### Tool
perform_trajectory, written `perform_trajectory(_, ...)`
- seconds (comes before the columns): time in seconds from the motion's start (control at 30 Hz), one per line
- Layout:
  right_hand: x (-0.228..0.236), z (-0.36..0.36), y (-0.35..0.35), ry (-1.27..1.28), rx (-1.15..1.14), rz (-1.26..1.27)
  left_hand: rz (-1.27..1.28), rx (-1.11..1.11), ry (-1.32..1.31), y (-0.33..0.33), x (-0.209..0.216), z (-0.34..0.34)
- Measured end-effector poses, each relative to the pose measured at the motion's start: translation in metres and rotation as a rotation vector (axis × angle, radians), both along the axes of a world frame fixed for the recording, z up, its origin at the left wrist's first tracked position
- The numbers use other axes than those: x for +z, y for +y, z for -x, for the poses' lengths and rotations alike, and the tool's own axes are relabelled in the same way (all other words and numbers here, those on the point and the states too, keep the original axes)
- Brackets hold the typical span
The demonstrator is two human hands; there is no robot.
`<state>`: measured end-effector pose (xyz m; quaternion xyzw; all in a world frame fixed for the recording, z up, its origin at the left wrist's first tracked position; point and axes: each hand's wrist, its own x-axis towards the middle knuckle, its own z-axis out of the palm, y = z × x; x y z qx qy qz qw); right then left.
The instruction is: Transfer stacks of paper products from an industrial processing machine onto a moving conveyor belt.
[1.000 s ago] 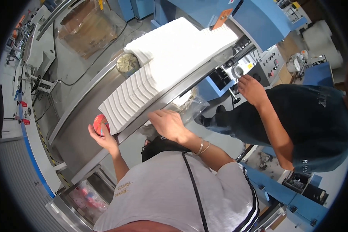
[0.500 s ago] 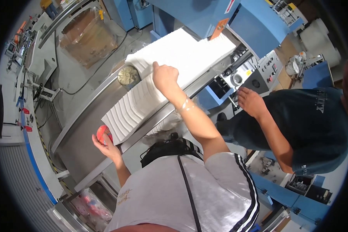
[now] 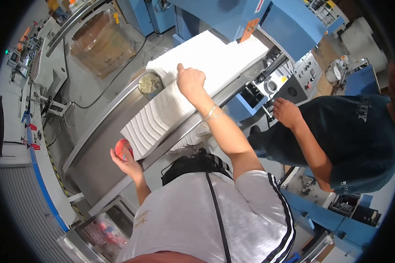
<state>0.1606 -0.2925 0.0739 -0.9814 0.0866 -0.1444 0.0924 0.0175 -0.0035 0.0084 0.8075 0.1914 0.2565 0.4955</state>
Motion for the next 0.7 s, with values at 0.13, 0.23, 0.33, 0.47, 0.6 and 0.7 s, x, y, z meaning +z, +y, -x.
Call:
perform_trajectory(0.13,0.006,-0.002,0.007,-0.018,-0.06,-0.012,0.158,-0.018,-0.025,0.002,-0.002,0.005)
perform_trajectory(0.23,0.014,0.016,0.018,-0.027,-0.053,0.005,0.042,-0.022,0.004,0.002,0.006,0.007)
perform_trajectory(0.33,0.041,0.08,0.051,-0.111,0.246,-0.162,0.144,-0.064,-0.029,0.011,-0.014,0.004)
perform_trajectory(0.47,0.043,0.173,0.09,0.267,0.658,-0.36,0.239,-0.116,-0.071,0.007,-0.007,-0.001)
perform_trajectory(0.6,0.03,0.188,0.086,0.615,0.725,-0.397,0.233,-0.133,-0.077,0.006,-0.002,-0.002)
perform_trajectory(0.7,0.022,0.182,0.079,-0.058,0.424,-0.35,0.153,-0.131,-0.067,0.005,-0.007,-0.004)
